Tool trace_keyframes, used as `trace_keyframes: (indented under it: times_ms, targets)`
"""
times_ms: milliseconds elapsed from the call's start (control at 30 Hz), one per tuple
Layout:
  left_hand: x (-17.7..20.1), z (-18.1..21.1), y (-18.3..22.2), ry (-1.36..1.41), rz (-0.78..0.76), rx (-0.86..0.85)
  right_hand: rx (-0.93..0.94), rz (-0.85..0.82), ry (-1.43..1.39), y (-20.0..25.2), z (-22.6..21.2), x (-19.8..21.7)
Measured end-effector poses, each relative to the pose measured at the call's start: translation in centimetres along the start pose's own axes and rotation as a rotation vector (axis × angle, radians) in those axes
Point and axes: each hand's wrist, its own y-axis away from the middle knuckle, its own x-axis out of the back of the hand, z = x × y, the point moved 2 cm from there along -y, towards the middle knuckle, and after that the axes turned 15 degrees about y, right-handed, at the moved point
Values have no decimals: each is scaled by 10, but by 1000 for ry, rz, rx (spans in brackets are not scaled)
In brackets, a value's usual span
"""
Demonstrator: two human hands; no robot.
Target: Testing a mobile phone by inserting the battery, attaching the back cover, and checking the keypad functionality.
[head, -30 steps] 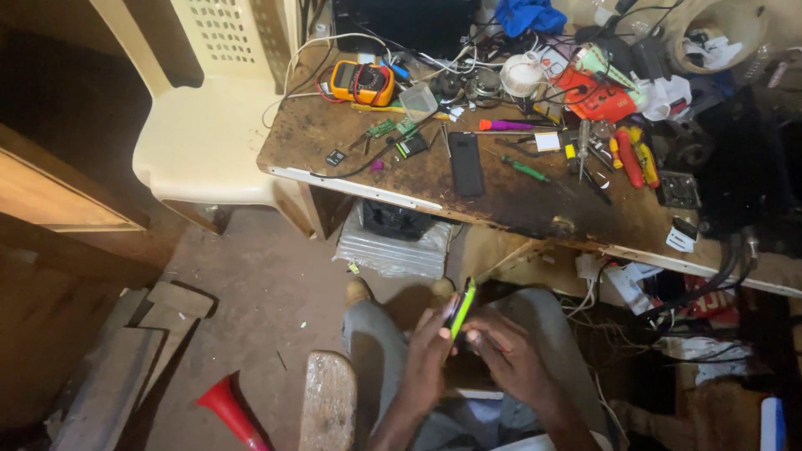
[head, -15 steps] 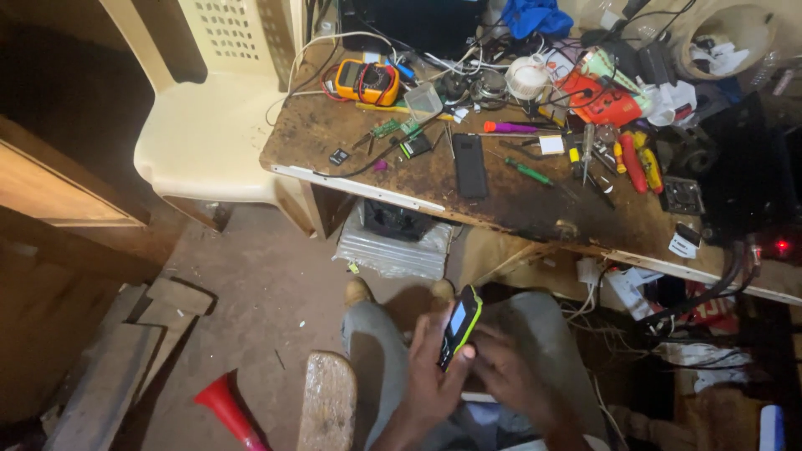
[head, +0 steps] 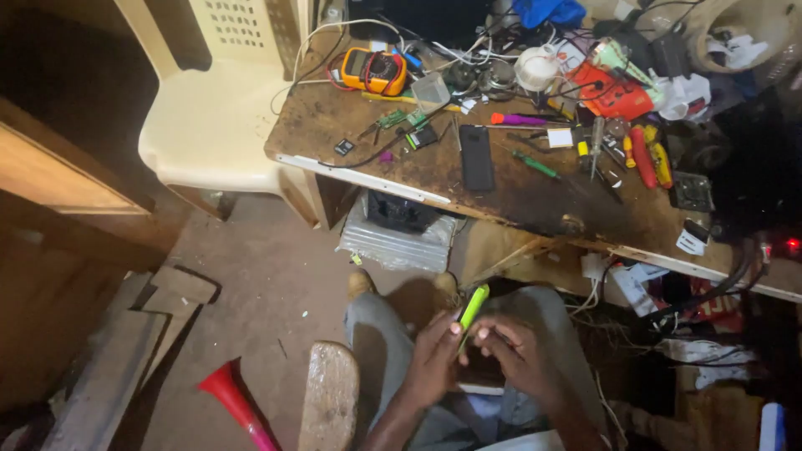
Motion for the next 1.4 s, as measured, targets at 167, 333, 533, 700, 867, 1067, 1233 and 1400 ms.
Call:
trace_keyframes:
  times_ms: [167, 333, 533, 700, 867, 1067, 1233, 1400]
  targets:
    - [-4, -22, -1, 288, 26, 267, -212, -237, -141, 1, 10, 8]
    - [-5, -30, 0, 458, 190, 439, 147, -99, -52, -15, -35, 27]
    - [6, -44, -4, 761, 314, 442, -169, -15, -12, -59, 14, 53]
    - [8, -38, -5, 844, 272, 423, -589, 367, -349, -113, 127, 86]
    - [13, -32, -7, 895, 242, 344, -567, 442, -10, -106, 145, 96]
    - [14, -28, -7, 899, 234, 348, -163, -279, -1167, -33, 165, 12]
    - [14, -30, -8, 895, 270, 383, -760, -301, -1213, -26, 64, -6]
    - [11, -23, -10, 878, 288, 402, -936, -349, -1206, -23, 26, 3]
